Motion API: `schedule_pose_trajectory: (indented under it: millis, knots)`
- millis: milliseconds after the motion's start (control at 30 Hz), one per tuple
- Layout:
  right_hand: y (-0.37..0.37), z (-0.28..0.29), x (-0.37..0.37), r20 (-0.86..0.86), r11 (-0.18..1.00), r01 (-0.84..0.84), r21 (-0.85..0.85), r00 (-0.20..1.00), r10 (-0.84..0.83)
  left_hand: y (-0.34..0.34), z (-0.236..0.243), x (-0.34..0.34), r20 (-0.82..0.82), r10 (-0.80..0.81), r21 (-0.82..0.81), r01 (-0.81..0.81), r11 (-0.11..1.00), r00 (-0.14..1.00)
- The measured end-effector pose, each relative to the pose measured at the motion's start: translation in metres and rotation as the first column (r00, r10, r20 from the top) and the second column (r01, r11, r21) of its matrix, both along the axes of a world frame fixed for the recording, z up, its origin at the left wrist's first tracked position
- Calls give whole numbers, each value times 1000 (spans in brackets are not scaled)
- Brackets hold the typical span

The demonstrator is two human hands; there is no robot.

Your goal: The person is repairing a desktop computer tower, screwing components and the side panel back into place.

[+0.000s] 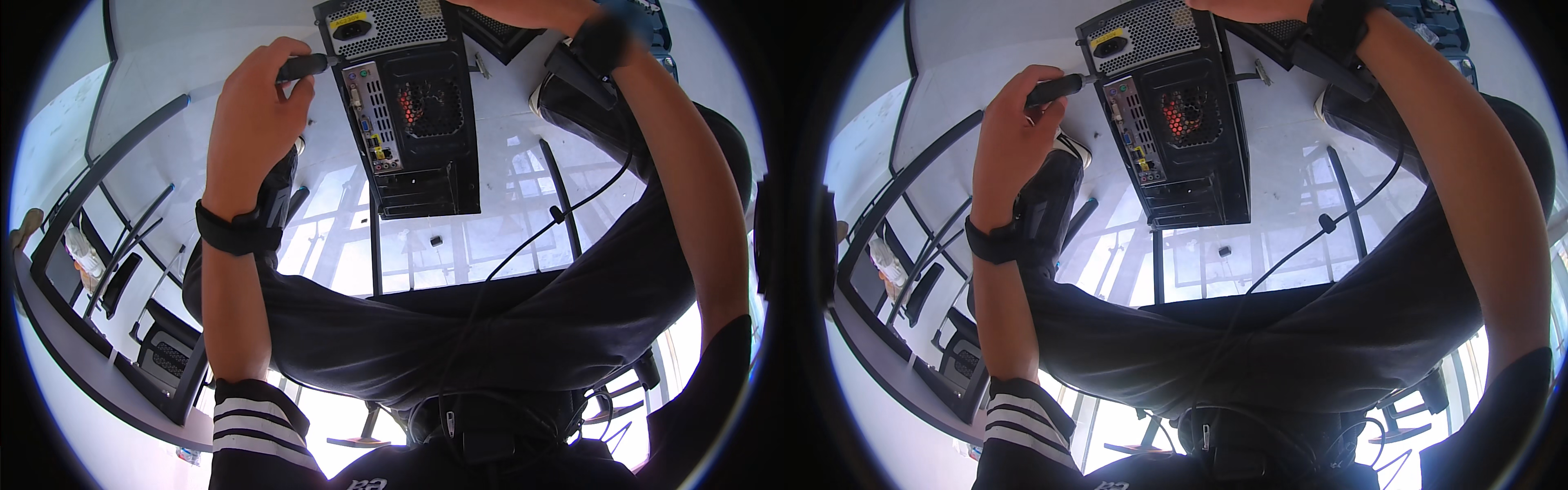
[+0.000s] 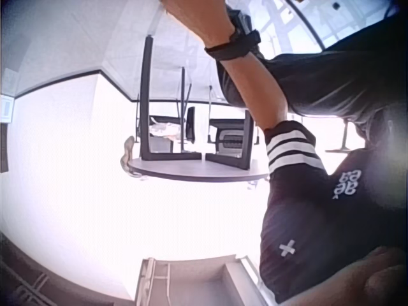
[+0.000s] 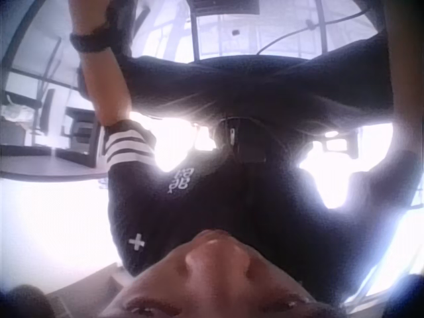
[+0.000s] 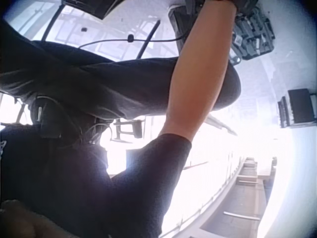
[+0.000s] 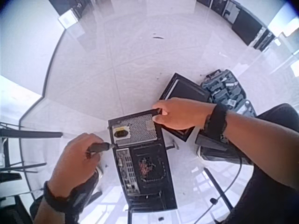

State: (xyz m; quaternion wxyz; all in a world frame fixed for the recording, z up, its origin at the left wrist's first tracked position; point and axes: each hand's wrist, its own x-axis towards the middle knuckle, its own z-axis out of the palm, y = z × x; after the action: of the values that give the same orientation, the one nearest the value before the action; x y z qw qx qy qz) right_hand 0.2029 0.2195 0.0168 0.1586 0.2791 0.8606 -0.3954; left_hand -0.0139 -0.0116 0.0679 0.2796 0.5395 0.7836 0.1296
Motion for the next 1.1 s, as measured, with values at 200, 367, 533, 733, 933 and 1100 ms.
schedule_pose_trajectory:
  millis: [200,367,533,733,933,1100]
  knots:
    - [-2,13,-2,9,1000,-6,-19,1000,6,10,10,10,-64,231,-187,-239,953,971]
    - [0,-1,2,23,1000,5,9,1000,-5,18,12,24,-83,236,-248,-250,936,968]
    - [-2,3,1,19,1000,-1,-1,1000,1,13,8,26,-91,237,-189,-251,949,967]
    - [-1,18,6,16,1000,-26,10,1000,25,17,9,18,14,282,-298,-265,917,959]
    - [-1,10,5,-28,1000,-29,3,999,29,10,8,11,-16,162,-221,-162,962,987]
    - [1,3,5,-19,1000,-26,-6,1000,25,9,9,12,-9,128,-199,-127,972,992]
